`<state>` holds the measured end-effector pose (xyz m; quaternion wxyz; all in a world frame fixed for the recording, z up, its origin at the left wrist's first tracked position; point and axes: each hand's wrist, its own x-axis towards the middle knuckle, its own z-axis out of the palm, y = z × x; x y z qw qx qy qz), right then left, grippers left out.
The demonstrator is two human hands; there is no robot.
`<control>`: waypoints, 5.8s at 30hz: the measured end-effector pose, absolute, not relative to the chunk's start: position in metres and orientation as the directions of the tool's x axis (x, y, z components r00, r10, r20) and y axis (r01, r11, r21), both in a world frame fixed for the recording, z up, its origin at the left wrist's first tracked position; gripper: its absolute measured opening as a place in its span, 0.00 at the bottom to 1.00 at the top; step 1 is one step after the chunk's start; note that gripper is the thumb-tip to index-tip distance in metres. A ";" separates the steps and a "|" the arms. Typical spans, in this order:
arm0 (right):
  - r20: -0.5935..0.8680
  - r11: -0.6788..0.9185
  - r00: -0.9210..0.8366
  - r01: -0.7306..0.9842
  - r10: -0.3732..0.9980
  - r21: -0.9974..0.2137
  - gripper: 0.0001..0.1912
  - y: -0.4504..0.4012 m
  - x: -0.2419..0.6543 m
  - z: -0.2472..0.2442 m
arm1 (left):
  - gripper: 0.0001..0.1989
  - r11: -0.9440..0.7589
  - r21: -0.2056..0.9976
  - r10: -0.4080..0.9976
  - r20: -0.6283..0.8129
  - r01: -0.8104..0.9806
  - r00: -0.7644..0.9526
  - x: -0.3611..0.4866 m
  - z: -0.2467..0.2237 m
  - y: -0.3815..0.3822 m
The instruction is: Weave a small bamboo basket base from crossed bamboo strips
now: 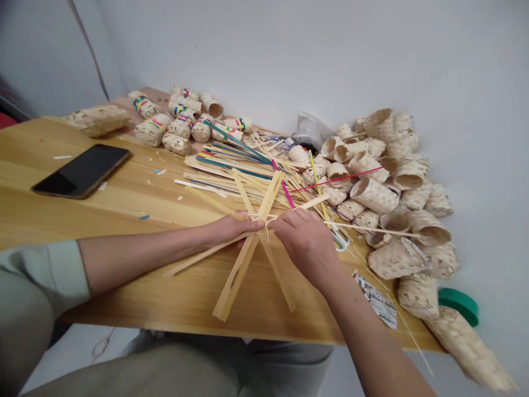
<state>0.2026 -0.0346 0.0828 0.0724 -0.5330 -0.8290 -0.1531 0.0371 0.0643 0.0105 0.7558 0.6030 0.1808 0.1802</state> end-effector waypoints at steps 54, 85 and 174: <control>0.131 0.400 -0.378 0.864 0.917 -0.307 0.03 -0.023 0.192 0.082 | 0.16 0.572 0.816 0.353 -0.151 -0.086 0.923 0.037 0.005 0.050; 0.119 0.575 -0.564 0.810 0.817 -0.116 0.08 -0.021 0.201 0.091 | 0.22 0.456 0.890 0.308 -0.147 -0.011 0.940 0.037 0.005 0.056; 0.610 0.336 -0.208 0.936 0.765 -0.102 0.03 0.005 0.203 0.033 | 0.24 0.245 0.967 0.663 -0.110 -0.076 0.741 0.033 0.007 0.082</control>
